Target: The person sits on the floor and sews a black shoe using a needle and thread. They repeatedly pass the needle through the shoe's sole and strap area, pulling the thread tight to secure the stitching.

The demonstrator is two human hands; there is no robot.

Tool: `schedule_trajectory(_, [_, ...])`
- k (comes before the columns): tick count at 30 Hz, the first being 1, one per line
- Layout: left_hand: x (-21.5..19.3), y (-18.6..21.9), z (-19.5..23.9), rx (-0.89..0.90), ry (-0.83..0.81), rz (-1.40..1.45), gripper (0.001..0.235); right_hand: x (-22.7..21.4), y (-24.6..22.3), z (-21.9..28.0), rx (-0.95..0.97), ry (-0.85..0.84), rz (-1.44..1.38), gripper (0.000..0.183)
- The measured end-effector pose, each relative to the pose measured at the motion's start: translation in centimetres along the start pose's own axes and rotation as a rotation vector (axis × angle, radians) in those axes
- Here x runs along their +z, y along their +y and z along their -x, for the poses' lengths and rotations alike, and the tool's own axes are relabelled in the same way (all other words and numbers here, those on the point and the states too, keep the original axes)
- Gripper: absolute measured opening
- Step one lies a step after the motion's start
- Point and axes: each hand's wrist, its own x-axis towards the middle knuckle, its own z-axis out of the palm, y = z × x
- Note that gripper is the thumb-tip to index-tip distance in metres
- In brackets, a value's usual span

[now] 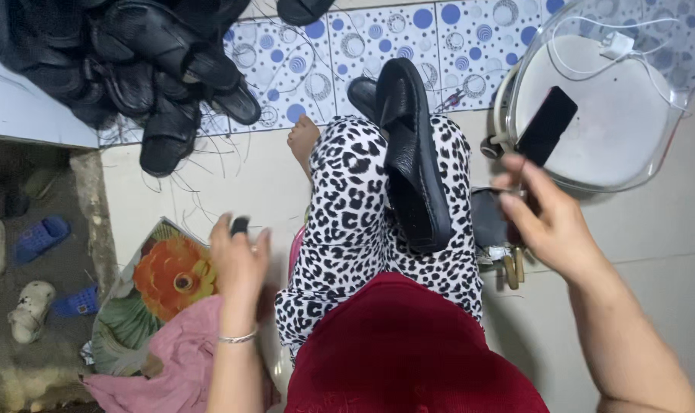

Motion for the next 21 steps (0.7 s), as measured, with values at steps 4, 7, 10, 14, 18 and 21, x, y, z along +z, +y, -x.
schedule_trajectory(4, [-5.6, 11.3, 0.8, 0.278, 0.092, 0.657, 0.065, -0.7, 2.3, 2.8, -0.266, -0.234, 0.298, 0.057])
schedule_trajectory(7, [-6.5, 16.3, 1.9, 0.698, 0.110, 0.776, 0.084, 0.3, 2.8, 4.5, -0.393, -0.267, 0.459, 0.059])
schedule_trajectory(10, [-6.5, 18.5, 1.8, 1.022, 0.178, 0.551, 0.095, 0.8, 3.1, 4.8, -0.520, -0.187, 0.663, 0.056])
schedule_trajectory(14, [-6.6, 18.9, 1.2, 1.072, 0.195, 0.467, 0.099, 1.1, 2.8, 4.1, -0.621, -0.152, 0.697, 0.049])
schedule_trajectory(18, [-5.1, 18.9, 1.1, 1.050, 0.199, 0.454, 0.103, 1.5, 3.9, 3.9, -0.554, -0.154, 0.804, 0.046])
schedule_trajectory(21, [-4.8, 19.1, 1.2, 1.051, 0.270, 0.411, 0.098, 1.5, 3.9, 4.0, -0.629, -0.098, 0.849, 0.052])
